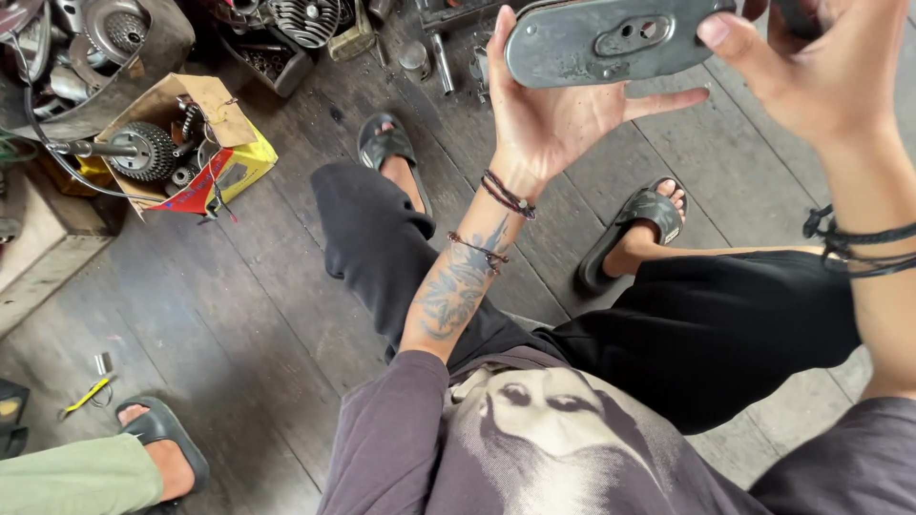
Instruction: Cleaning a motorcycle engine component using a wire brush
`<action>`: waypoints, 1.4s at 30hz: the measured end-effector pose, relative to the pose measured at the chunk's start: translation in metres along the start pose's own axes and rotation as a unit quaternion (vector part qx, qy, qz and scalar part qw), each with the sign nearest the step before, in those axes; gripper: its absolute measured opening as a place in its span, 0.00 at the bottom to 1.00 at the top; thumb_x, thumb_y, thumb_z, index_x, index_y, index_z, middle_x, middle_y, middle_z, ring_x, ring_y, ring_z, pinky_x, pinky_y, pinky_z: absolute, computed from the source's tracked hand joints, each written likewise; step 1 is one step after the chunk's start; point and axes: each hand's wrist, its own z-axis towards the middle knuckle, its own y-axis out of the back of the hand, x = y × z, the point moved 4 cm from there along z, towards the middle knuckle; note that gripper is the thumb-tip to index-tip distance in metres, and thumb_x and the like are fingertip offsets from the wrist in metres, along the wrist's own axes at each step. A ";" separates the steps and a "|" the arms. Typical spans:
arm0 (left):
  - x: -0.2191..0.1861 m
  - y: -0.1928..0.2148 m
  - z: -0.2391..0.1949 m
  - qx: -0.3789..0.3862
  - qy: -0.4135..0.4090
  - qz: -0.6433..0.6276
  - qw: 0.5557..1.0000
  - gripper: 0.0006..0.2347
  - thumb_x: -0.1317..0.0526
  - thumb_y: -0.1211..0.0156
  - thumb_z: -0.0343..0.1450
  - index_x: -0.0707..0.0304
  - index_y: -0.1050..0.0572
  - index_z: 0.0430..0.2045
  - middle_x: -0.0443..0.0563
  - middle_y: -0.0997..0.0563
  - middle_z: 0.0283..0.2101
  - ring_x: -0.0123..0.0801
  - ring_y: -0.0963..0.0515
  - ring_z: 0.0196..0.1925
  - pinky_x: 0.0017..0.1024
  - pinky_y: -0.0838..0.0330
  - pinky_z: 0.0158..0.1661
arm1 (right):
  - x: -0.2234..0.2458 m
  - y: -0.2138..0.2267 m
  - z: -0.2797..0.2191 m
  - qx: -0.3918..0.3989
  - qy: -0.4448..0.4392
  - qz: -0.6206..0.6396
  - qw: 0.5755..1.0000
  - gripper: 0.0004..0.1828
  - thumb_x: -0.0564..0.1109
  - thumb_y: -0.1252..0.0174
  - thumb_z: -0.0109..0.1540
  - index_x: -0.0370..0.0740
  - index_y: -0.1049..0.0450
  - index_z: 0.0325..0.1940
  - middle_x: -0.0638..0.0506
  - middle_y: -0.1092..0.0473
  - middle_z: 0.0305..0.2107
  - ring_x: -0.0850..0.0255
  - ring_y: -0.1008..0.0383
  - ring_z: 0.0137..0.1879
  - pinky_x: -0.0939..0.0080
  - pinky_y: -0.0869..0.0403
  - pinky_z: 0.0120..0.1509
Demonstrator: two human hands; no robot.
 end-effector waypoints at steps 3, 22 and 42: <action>-0.008 0.020 0.022 0.466 0.012 0.045 0.884 0.35 0.32 0.60 0.81 0.66 0.28 0.68 0.66 0.27 0.71 0.60 0.32 0.76 0.77 0.54 0.75 | 0.020 -0.006 0.012 -0.020 0.058 0.009 0.998 0.30 0.46 0.31 0.81 0.29 0.38 0.32 0.49 0.45 0.22 0.63 0.52 0.27 0.61 0.57 0.37; -0.037 0.046 0.048 0.326 -0.077 0.108 0.936 0.29 0.32 0.46 0.71 0.55 0.23 0.52 0.73 0.40 0.77 0.66 0.42 0.82 0.64 0.36 0.73 | 0.049 -0.042 0.013 0.103 0.055 -0.183 0.976 0.06 0.39 0.41 0.77 0.33 0.23 0.48 0.47 0.30 0.36 0.53 0.30 0.38 0.54 0.33 0.45; -0.014 0.063 0.066 0.268 -0.137 0.136 0.944 0.28 0.32 0.52 0.71 0.55 0.27 0.49 0.76 0.40 0.76 0.65 0.40 0.81 0.55 0.41 0.76 | 0.022 -0.039 -0.007 0.093 0.029 -0.232 0.968 0.22 0.55 0.31 0.80 0.37 0.20 0.39 0.47 0.29 0.30 0.50 0.29 0.34 0.50 0.31 0.42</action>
